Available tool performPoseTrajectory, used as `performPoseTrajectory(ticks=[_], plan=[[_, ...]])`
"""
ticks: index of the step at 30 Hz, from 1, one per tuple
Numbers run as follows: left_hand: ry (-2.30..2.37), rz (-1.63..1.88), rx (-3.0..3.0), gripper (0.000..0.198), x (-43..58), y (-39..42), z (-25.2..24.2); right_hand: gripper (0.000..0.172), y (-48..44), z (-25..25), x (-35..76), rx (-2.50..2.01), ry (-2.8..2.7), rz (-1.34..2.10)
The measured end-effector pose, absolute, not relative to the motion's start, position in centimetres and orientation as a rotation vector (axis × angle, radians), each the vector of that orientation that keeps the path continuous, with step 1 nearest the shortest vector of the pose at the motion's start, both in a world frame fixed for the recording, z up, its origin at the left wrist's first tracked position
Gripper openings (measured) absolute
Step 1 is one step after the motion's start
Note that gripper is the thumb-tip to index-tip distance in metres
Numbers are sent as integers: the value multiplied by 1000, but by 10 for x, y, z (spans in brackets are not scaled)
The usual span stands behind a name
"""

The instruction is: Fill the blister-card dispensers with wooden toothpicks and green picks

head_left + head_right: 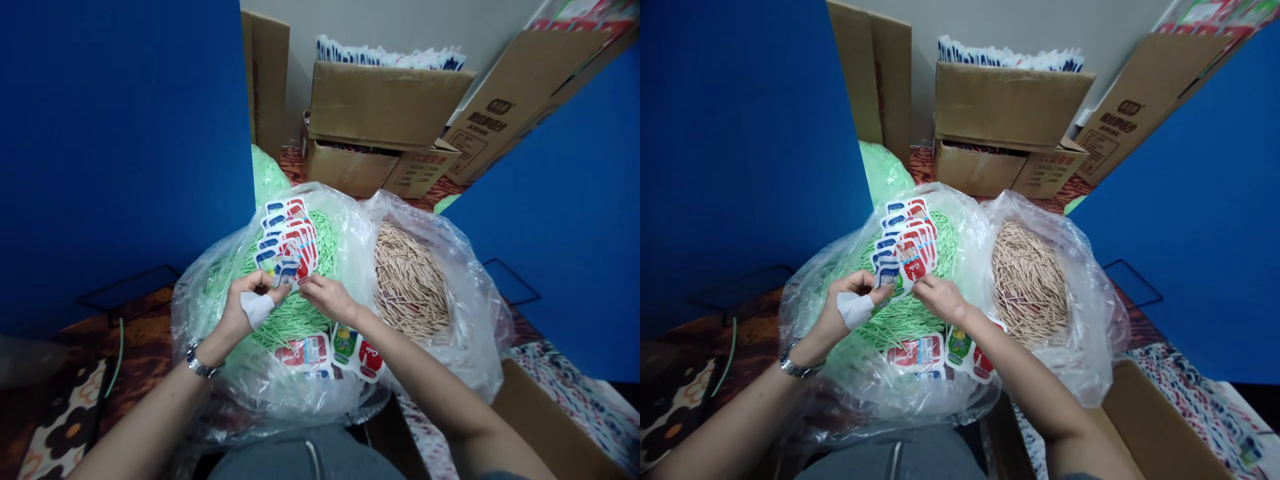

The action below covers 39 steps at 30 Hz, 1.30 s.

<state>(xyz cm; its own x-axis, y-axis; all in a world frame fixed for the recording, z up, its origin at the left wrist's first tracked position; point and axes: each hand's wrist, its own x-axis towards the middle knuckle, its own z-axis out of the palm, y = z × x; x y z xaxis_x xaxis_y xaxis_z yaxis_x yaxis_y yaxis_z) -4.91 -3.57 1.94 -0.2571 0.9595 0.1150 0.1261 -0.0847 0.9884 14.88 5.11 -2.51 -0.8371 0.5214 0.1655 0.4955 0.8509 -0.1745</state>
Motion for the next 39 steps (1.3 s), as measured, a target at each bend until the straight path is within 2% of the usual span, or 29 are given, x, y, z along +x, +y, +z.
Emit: performPoseTrajectory(ticks=[2, 7, 9, 12, 13, 18, 22, 28, 39], plan=[[1451, 1427, 1234, 33, -48, -35, 20, 24, 49, -19, 157, -860, -2786, 193], [1403, 1418, 1235, 30, -43, -34, 17, 20, 45, -17, 164, -925, -3115, -73], [1396, 1416, 1256, 30, -42, -35, 17, 28, 44, -18, 164, -926, -3180, -64], [1409, 1412, 1256, 32, -42, -36, 16, 52, 44, -17, 166, -915, -3197, -29], [1410, 1411, 1246, 32, -42, -37, 15, 53, 44, -16, 167, -914, -3206, -47], [1394, 1424, 1264, 34, -38, -35, 11, 26, 43, -24, 169, -954, -3232, -199], [1408, 1404, 1292, 33, -38, -35, 8, 30, 42, -34, 168, -920, -3211, -208], [1403, 1401, 1247, 33, -38, -35, 8, 13, 44, -44, 172, -846, -3182, -205], [1421, 1393, 1239, 33, -37, -34, 9, 14, 45, -62, 178, -786, -3068, -252]])
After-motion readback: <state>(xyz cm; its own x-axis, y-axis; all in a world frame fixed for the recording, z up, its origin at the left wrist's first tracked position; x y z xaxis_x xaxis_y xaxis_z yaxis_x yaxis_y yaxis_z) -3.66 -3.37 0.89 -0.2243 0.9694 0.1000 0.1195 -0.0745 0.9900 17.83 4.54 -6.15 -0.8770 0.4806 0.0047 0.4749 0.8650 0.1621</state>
